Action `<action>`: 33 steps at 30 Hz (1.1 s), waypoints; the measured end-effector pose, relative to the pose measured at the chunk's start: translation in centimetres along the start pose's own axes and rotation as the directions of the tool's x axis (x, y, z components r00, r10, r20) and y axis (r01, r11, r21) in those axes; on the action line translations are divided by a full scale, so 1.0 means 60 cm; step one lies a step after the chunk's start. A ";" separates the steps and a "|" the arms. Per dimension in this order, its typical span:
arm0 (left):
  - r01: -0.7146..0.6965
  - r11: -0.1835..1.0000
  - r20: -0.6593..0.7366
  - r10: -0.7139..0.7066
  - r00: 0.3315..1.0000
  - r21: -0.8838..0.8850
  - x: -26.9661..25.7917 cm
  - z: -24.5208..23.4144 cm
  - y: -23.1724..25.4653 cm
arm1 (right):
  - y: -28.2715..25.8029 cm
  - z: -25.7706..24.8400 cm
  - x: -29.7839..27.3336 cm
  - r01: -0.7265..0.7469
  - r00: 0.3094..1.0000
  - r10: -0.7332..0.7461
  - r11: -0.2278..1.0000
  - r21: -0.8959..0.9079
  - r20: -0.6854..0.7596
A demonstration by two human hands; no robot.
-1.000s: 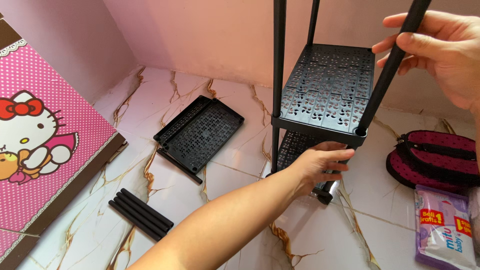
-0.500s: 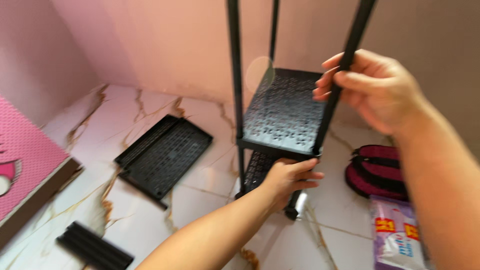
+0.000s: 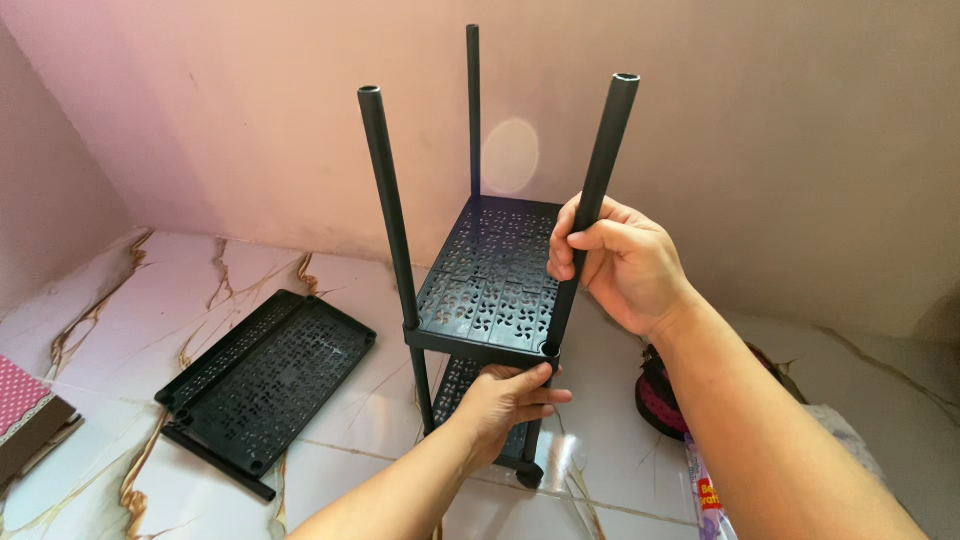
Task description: The person assembles a black plastic multi-tier rack by inserting vertical poles into the corners of perforated trays and stacking them. They handle the trays and poles by hand, securing each layer before adding the next.
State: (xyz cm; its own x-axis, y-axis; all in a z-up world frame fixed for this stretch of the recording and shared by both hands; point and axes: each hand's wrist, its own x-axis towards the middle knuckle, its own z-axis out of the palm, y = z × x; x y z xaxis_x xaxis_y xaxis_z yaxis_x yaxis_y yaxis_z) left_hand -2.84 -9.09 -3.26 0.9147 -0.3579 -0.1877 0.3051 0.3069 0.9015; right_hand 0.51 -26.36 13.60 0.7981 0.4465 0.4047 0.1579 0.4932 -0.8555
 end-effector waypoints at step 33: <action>0.011 1.000 0.043 -0.009 0.999 -0.028 0.010 -0.025 0.007 | 0.045 -0.014 0.043 -0.152 0.963 0.125 0.984 0.097 0.238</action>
State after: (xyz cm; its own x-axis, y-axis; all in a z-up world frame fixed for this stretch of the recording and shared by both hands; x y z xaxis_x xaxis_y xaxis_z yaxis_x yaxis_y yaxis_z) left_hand -1.74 -7.84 -3.62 0.8995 -0.3986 -0.1790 0.3220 0.3276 0.8883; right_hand 3.49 -24.48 12.09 0.6503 0.6691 0.3597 -0.0220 0.4899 -0.8715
